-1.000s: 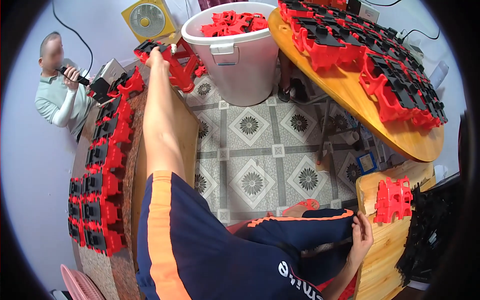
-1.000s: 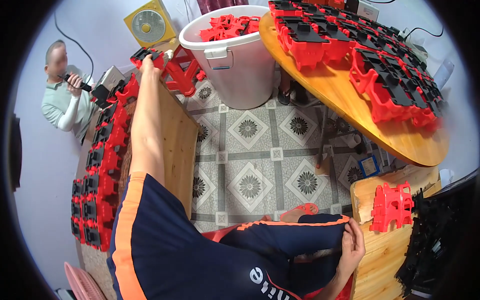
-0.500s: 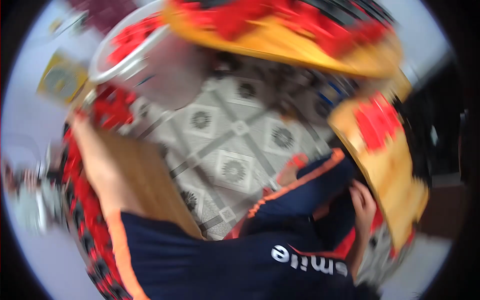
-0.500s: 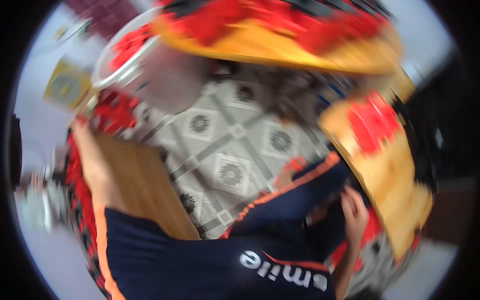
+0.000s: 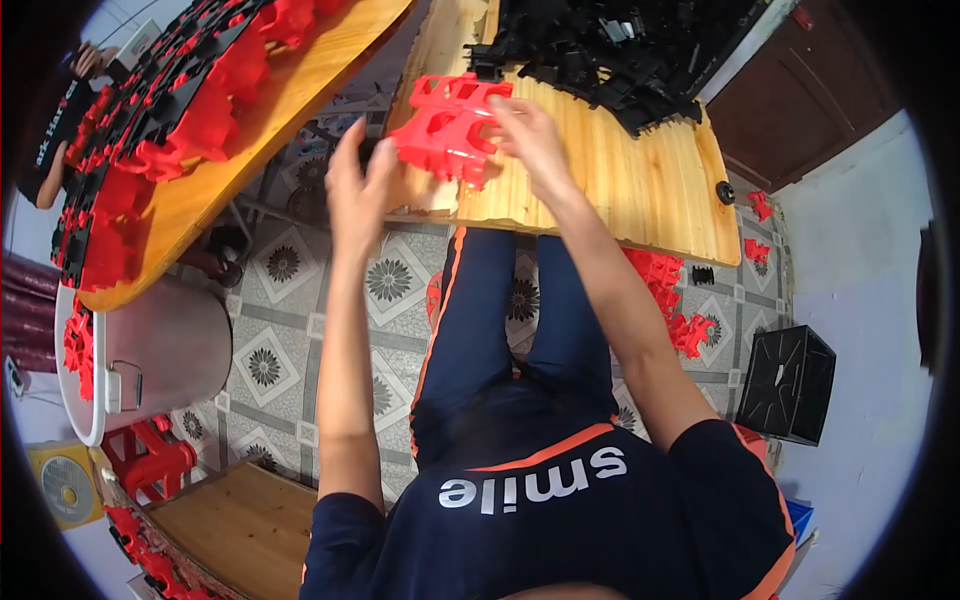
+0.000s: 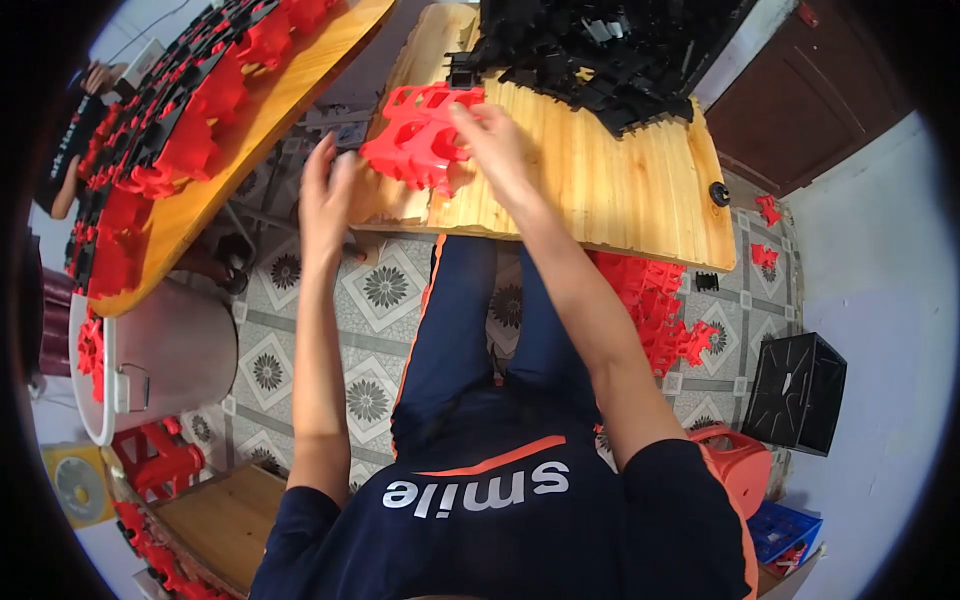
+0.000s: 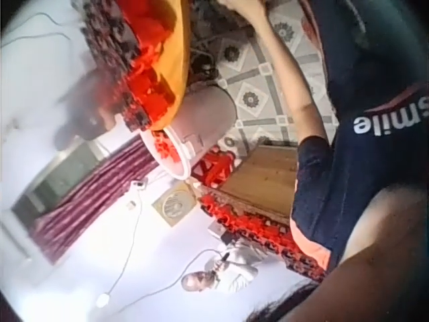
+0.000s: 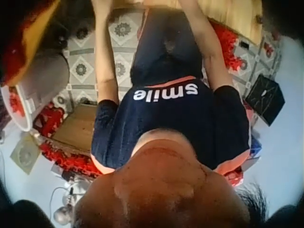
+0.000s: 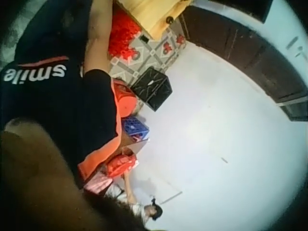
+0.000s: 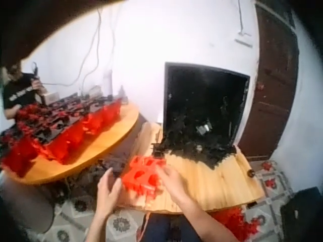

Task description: The person assembles red plastic housings with black plastic base components by snapping them together by hand.

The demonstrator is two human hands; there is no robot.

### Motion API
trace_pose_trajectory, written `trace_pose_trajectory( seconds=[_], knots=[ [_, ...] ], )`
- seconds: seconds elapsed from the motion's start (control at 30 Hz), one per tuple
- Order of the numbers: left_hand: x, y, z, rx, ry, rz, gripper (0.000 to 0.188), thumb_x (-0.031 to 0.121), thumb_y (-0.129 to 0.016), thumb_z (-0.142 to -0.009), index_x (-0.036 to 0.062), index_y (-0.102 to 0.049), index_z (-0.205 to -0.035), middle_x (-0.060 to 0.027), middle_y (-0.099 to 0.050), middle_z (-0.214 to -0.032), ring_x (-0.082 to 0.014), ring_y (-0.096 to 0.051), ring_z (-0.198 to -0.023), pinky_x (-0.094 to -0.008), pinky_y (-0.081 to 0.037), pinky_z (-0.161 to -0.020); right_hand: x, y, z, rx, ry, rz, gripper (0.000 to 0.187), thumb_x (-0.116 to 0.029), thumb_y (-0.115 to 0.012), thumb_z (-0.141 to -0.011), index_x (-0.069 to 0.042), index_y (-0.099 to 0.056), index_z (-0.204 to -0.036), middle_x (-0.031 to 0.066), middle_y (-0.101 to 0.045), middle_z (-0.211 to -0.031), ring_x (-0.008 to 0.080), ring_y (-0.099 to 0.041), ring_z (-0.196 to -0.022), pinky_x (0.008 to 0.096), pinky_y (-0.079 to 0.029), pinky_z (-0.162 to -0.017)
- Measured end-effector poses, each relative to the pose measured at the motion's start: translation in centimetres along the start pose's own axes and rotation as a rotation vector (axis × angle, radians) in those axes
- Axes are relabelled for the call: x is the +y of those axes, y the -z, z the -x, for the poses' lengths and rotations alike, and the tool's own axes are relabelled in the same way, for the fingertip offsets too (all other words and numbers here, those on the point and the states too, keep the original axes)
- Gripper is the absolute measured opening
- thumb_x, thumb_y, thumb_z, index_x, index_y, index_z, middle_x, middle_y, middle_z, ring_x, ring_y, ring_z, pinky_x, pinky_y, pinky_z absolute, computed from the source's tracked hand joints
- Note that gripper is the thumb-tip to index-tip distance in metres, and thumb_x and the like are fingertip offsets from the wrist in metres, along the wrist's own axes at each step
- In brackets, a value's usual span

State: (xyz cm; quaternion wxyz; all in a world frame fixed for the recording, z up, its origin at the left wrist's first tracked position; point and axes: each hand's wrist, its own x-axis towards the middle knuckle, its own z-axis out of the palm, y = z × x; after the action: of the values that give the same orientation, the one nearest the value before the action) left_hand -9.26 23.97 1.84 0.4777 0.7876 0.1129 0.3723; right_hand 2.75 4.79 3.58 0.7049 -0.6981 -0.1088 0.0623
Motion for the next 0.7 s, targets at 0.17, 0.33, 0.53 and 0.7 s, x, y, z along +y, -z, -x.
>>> trace_pose_trajectory(
  seconds=[0.17, 0.33, 0.53, 0.7],
  knots=[
    [-0.9, -8.0, -4.0, -0.316, -0.007, -0.462, 0.044, 0.047, -0.054, -0.092, 0.0396, -0.054, -0.135, -0.0104, -0.049, -0.134, -0.0341, -0.042, -0.121, -0.0470, -0.033, -0.105, 2.6, 0.2, -2.3, -0.036, -0.111, -0.342, 0.018, -0.006, -0.068, -0.082, 0.001, -0.060, -0.097, 0.0067, -0.064, -0.078, 0.0120, -0.060, -0.064, 0.0243, -0.050, -0.059],
    [-0.2, -9.8, -3.8, -0.204, -0.056, -0.629, 0.050, 0.051, -0.053, -0.091, 0.0339, -0.052, -0.138, -0.0135, -0.044, -0.139, -0.0355, -0.041, -0.122, -0.0443, -0.027, -0.106, 1.1, 9.5, 3.3, -0.023, -0.032, -0.300, 0.009, -0.001, -0.065, -0.083, -0.001, -0.063, -0.091, 0.0060, -0.064, -0.078, 0.0097, -0.059, -0.064, 0.0234, -0.047, -0.057],
    [11.9, -12.3, 4.1, -0.460, 0.185, 0.566, 0.087, 0.039, -0.069, -0.088, 0.0078, -0.019, -0.152, -0.0177, -0.042, -0.140, -0.0306, -0.047, -0.122, -0.0426, -0.042, -0.100, -4.0, 11.9, 8.4, -0.094, 0.780, 0.533, 0.015, -0.004, -0.067, -0.085, 0.003, -0.065, -0.098, 0.0098, -0.068, -0.098, 0.0129, -0.067, -0.079, 0.0246, -0.052, -0.063],
    [8.0, -12.9, 6.9, -0.500, 0.722, 1.149, 0.059, 0.031, -0.061, -0.095, 0.0108, -0.033, -0.144, -0.0119, -0.047, -0.137, -0.0243, -0.051, -0.123, -0.0419, -0.045, -0.102, -7.5, 16.4, -0.2, -0.307, 0.205, 0.214, 0.015, -0.010, -0.063, -0.088, -0.006, -0.071, -0.101, 0.0097, -0.068, -0.099, 0.0279, -0.067, -0.086, 0.0332, -0.053, -0.076]
  ],
)
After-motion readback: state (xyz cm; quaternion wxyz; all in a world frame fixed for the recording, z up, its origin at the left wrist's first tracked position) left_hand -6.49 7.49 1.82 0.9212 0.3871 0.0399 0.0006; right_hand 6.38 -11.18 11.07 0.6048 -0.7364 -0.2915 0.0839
